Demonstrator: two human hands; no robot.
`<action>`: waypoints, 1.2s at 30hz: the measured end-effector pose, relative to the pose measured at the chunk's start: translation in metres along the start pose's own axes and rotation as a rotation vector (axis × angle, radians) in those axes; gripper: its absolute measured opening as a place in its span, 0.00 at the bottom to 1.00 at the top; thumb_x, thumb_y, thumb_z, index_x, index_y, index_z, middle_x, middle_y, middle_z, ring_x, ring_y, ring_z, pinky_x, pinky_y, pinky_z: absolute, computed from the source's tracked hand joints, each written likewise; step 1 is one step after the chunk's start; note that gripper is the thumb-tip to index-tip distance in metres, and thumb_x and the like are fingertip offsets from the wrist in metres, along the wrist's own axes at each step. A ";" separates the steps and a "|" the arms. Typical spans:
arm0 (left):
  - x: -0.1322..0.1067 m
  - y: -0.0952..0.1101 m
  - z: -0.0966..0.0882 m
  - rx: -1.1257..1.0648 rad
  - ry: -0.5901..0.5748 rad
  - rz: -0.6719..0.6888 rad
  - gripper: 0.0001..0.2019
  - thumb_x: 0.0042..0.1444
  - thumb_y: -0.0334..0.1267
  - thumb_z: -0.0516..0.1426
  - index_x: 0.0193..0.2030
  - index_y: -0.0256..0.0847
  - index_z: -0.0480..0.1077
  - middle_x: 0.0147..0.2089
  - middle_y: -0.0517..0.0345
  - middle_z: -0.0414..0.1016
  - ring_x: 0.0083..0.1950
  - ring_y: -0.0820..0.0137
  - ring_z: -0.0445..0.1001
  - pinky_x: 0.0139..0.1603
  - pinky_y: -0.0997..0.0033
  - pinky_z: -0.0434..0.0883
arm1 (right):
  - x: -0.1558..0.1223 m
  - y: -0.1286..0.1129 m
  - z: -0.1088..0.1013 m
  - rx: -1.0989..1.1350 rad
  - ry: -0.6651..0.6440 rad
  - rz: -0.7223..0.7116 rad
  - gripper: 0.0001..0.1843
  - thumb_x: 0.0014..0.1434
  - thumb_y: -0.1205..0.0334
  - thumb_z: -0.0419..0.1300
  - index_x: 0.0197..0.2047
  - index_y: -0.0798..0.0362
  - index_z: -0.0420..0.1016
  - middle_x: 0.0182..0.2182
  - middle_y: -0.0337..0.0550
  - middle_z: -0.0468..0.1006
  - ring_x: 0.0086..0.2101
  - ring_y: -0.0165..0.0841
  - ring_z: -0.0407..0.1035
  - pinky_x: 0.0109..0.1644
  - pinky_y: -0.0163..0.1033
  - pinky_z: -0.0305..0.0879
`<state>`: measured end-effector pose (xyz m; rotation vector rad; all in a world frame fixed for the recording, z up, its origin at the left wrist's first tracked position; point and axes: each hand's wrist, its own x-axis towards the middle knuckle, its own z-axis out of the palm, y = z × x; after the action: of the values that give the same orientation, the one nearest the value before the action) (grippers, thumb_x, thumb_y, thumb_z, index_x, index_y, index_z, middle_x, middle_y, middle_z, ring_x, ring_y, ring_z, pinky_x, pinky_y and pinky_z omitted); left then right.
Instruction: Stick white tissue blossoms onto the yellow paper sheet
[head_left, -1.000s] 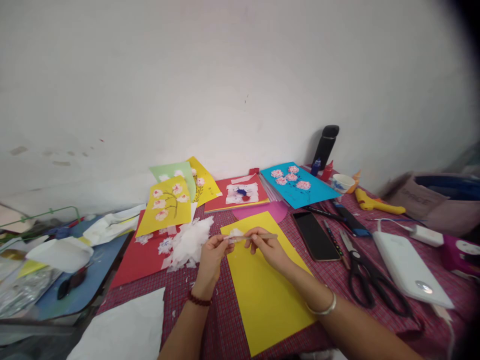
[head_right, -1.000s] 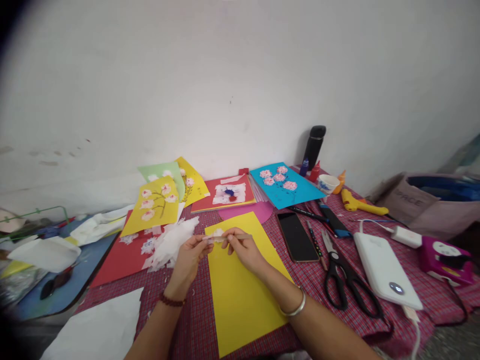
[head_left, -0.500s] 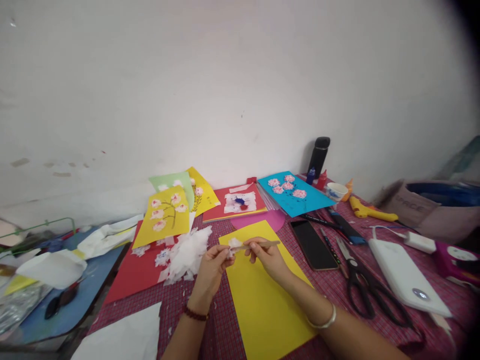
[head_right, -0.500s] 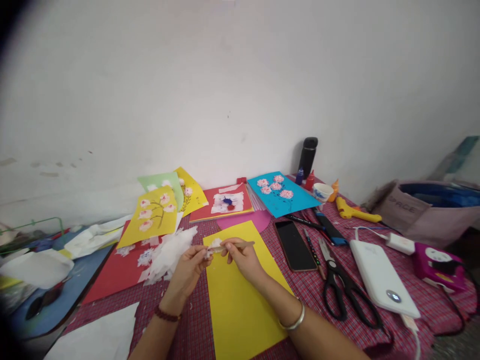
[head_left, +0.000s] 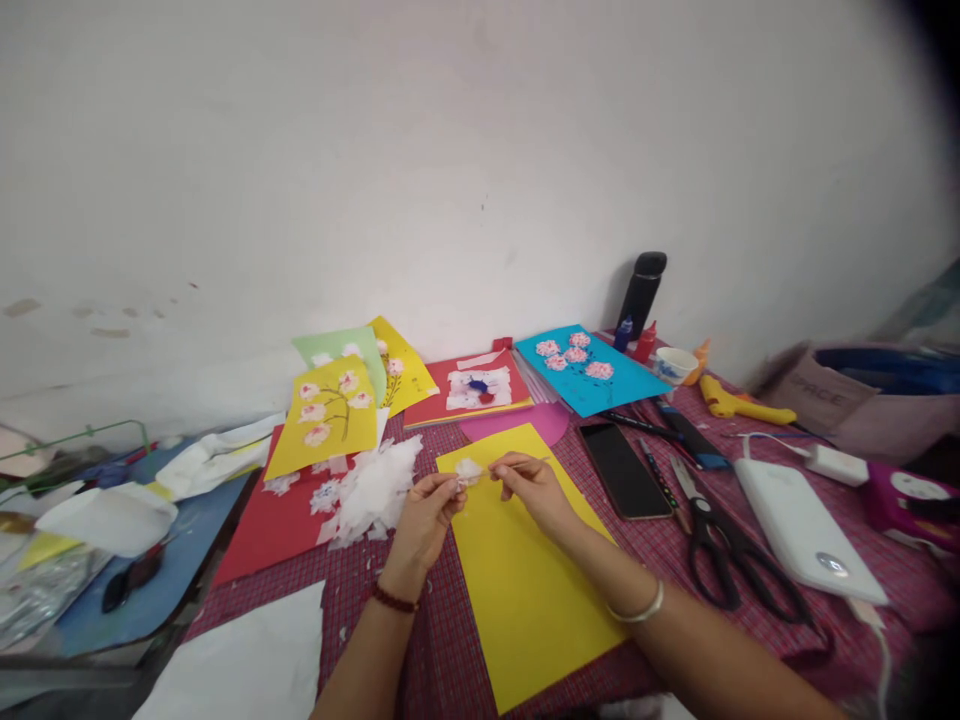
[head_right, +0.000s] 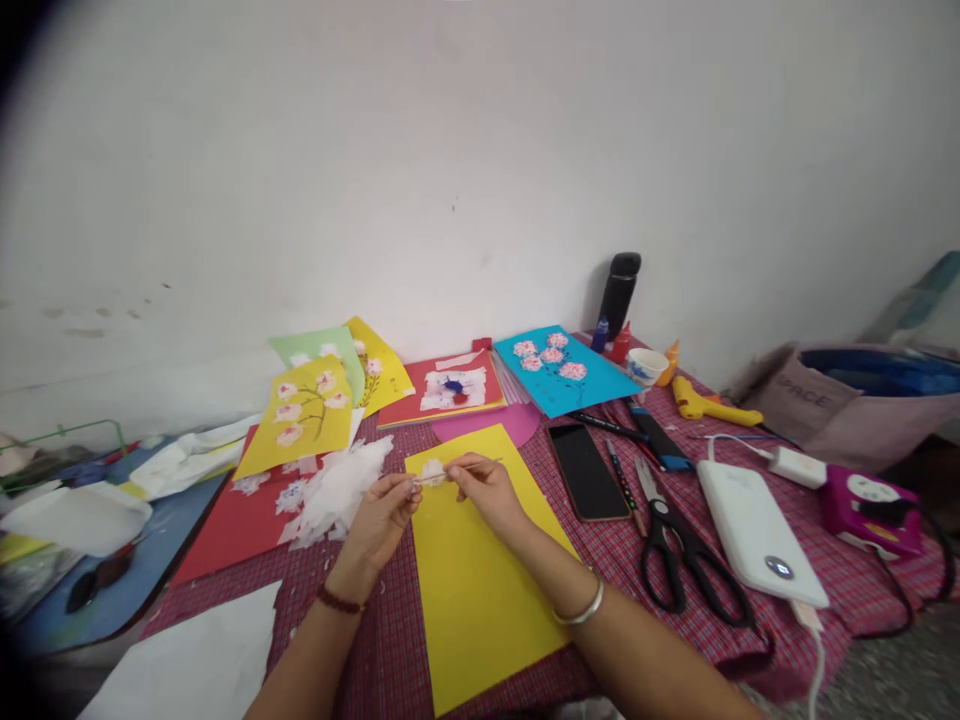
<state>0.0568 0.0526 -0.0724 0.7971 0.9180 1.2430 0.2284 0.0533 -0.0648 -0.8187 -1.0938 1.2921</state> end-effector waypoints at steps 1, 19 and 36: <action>0.000 -0.002 0.001 0.048 0.003 0.032 0.08 0.44 0.36 0.63 0.31 0.36 0.73 0.27 0.59 0.74 0.26 0.78 0.71 0.29 0.79 0.68 | 0.001 0.000 -0.001 -0.034 0.030 -0.018 0.09 0.50 0.57 0.62 0.27 0.54 0.77 0.25 0.39 0.73 0.20 0.24 0.63 0.23 0.31 0.58; 0.000 0.002 0.004 0.038 0.066 -0.048 0.09 0.38 0.35 0.65 0.27 0.36 0.71 0.23 0.62 0.70 0.24 0.79 0.68 0.25 0.82 0.65 | 0.010 -0.005 -0.014 0.050 -0.103 0.065 0.07 0.45 0.61 0.65 0.29 0.55 0.77 0.24 0.37 0.73 0.18 0.22 0.60 0.21 0.30 0.57; -0.005 0.011 0.007 0.756 0.013 0.335 0.14 0.50 0.43 0.57 0.41 0.38 0.71 0.32 0.57 0.75 0.32 0.71 0.73 0.36 0.70 0.70 | 0.012 0.006 -0.019 0.320 -0.061 0.248 0.16 0.47 0.51 0.63 0.30 0.56 0.75 0.21 0.37 0.73 0.16 0.21 0.60 0.21 0.28 0.58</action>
<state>0.0581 0.0494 -0.0590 1.5901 1.3260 1.1773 0.2436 0.0677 -0.0748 -0.6900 -0.8190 1.6594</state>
